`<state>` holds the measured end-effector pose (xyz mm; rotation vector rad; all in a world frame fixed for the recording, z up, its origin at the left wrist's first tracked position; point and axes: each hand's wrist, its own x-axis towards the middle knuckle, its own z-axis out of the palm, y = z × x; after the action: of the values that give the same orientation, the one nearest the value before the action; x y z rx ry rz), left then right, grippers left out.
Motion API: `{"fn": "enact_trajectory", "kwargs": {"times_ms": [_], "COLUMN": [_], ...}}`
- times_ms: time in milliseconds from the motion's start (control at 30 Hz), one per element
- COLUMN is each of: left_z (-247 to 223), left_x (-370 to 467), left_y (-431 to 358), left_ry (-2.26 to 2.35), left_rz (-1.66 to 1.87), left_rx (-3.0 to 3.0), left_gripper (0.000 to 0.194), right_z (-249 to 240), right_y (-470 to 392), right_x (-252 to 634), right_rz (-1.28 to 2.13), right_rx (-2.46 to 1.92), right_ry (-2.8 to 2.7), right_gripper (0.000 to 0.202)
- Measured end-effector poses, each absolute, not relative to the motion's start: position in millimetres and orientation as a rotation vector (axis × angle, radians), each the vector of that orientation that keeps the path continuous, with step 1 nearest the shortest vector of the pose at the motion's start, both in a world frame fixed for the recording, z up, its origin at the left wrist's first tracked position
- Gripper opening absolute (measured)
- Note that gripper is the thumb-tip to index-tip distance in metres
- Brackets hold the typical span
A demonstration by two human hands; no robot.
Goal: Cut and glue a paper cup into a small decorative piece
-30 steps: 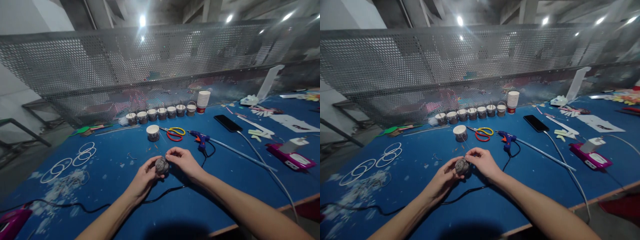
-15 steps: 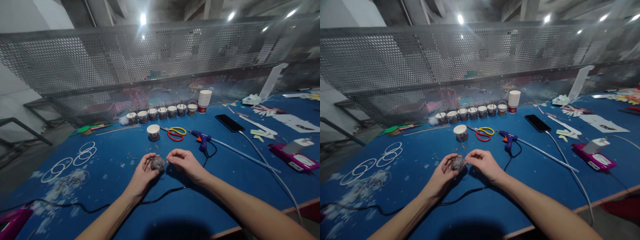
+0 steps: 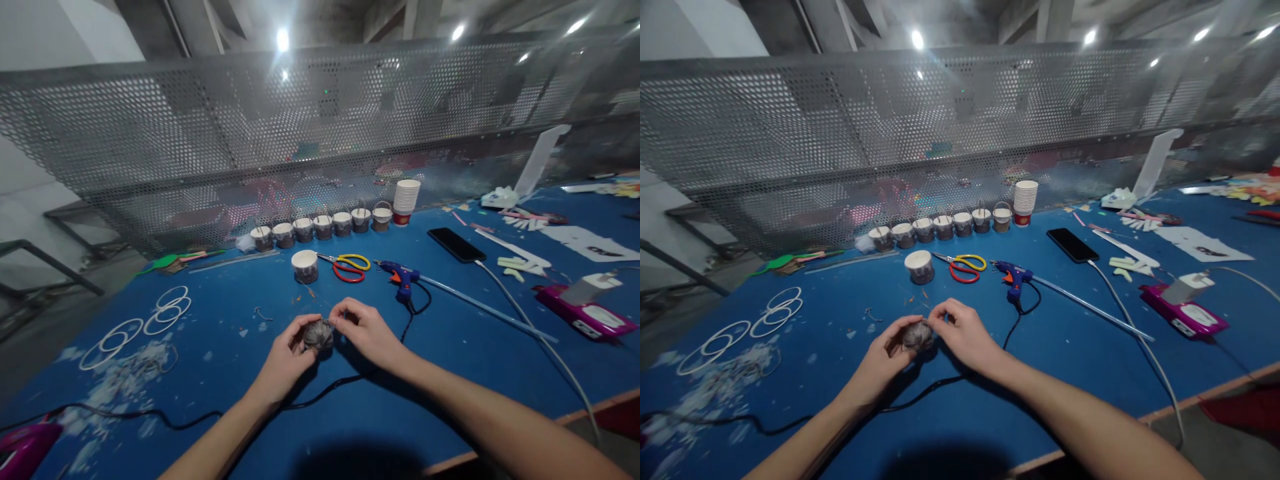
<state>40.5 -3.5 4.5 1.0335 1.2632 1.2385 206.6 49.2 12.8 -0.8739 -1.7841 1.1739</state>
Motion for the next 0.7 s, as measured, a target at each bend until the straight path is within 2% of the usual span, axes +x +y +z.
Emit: {"fn": "enact_trajectory", "kwargs": {"times_ms": [133, 233, 400, 467, 600, 700], "left_z": [6.4, 12.0, 19.7, 20.0, 20.9, 23.4], "left_x": [36.4, 29.8, 9.0, 0.0, -12.1, -16.2], "left_y": [-3.4, 0.4, 15.7, 22.1, 32.5, 40.2], "left_ry": [1.09, 1.003, 1.212, 1.304, 1.489, 1.643], "left_rz": [1.186, 1.263, 1.439, 1.462, 1.408, 1.254], "left_rx": [0.799, 0.641, 0.601, 0.633, 0.877, 1.229], "left_gripper": [0.049, 0.045, 0.035, 0.034, 0.043, 0.038], "right_z": [13.7, 13.7, 17.5, 20.7, 28.9, 35.3], "right_y": [59.7, 64.3, 64.4, 63.9, 65.3, 69.4], "right_x": [210.3, 212.4, 217.7, 220.1, 223.2, 226.5], "right_rz": [1.224, 1.219, 1.228, 1.262, 1.376, 1.394], "right_rx": [-0.983, -1.0, -0.99, -0.984, -0.888, -0.807], "right_ry": [-1.675, -1.63, -1.562, -1.477, -1.257, -1.127], "right_gripper": [0.015, 0.015, 0.023, 0.027, 0.035, 0.036]}}
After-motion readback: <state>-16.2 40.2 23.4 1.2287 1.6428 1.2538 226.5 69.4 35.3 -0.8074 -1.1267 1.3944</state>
